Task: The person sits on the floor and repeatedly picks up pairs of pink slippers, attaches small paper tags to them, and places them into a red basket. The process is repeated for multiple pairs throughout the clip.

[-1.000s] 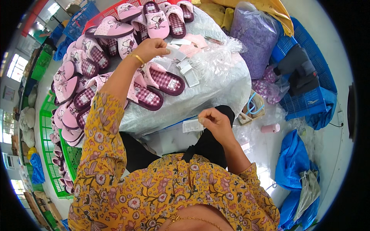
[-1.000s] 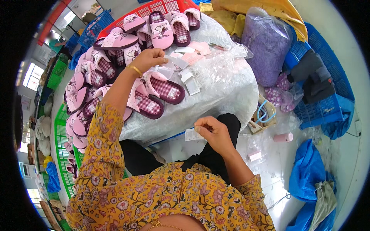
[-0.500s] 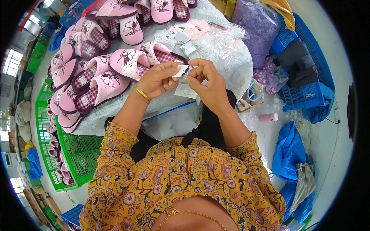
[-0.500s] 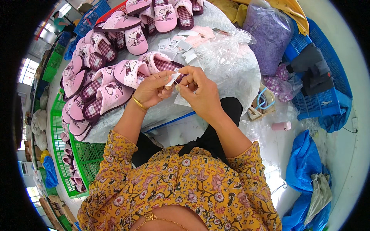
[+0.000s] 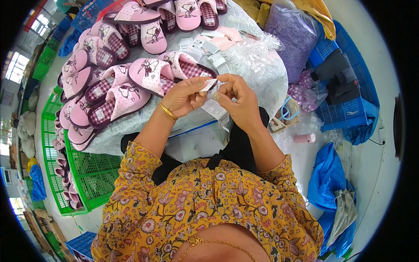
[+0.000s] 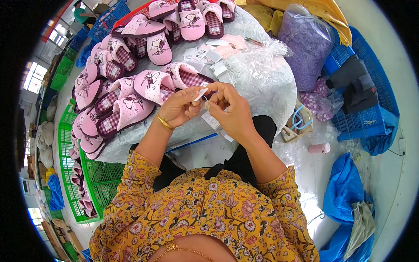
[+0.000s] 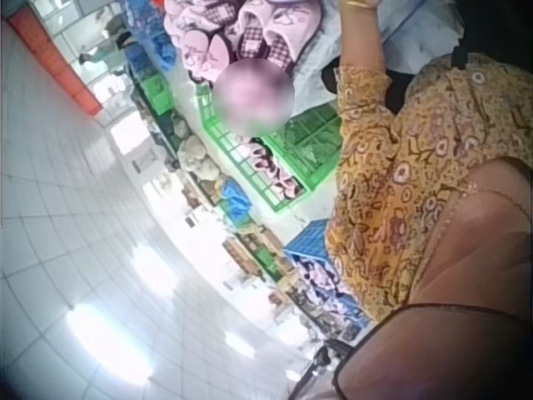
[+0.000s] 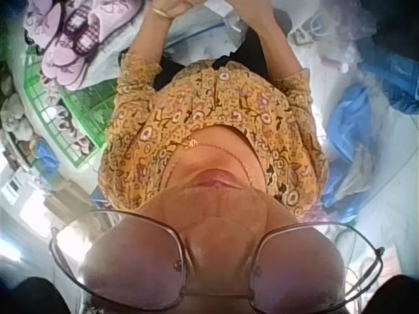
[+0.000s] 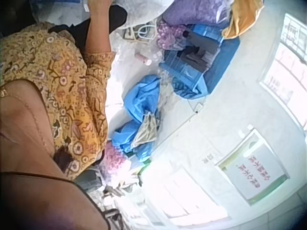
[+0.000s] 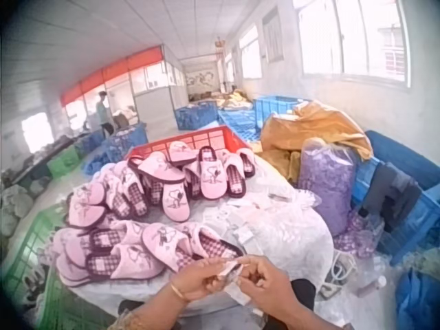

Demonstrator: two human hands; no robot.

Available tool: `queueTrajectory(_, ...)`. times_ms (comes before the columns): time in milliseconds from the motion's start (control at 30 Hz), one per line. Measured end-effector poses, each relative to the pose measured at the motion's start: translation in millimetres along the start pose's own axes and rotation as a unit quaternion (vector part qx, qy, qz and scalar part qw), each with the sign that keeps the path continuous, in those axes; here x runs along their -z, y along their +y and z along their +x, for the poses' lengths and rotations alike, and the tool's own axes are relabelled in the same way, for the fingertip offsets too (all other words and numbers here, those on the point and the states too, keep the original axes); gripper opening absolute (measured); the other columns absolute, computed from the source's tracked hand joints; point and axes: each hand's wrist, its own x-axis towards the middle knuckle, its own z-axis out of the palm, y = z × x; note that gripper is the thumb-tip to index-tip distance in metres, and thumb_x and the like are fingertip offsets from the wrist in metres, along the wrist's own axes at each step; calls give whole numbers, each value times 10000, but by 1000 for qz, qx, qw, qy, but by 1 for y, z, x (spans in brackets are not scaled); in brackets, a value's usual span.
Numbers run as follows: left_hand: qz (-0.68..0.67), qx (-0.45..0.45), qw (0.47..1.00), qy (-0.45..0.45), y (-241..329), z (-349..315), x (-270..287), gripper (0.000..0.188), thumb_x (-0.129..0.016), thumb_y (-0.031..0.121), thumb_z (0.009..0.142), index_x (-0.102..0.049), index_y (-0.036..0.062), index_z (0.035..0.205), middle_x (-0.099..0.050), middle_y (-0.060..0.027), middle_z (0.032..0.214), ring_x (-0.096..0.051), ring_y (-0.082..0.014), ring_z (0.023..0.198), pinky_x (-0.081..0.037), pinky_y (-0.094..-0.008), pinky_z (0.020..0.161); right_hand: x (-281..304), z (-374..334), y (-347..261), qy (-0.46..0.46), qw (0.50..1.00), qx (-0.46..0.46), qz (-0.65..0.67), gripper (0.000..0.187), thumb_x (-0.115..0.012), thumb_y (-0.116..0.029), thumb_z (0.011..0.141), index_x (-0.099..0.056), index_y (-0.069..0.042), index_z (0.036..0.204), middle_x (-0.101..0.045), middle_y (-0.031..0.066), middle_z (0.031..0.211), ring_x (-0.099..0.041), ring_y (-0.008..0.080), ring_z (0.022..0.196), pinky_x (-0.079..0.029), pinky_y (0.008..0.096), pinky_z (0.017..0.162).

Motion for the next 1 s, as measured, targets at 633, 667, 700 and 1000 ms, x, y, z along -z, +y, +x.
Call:
queueTrajectory(633,187,-14,980,67,-21,3,-1,228,-665,143,924,-635,49,1130,-615,0,897,-545,-61,726,-431,-193,614,6,-4,21,14,998,-39,-41,164,-699,-36,833,-653,5,984,-637,0,818,-560,58,723,-475,231,657)
queueTrajectory(667,257,-80,958,96,-25,-2,-3,217,-669,144,923,-637,48,1115,-620,3,911,-562,-67,773,-453,-204,669,2,-6,18,8,998,-57,-22,159,-703,-33,833,-653,8,978,-639,-1,816,-559,53,716,-473,224,650)
queueTrajectory(700,325,-142,927,123,-26,-6,-4,206,-673,146,922,-639,47,1100,-624,6,924,-578,-73,819,-474,-215,724,0,-6,17,5,997,-75,-4,154,-707,-30,833,-652,11,971,-642,-2,814,-558,49,710,-472,217,644)
queueTrajectory(1000,417,-99,899,86,-31,-23,10,153,-656,157,932,-649,28,1015,-626,34,922,-541,-42,840,-463,-225,764,-9,-17,32,-26,996,-79,-37,142,-722,-34,832,-642,6,943,-662,18,809,-582,49,715,-485,211,658)
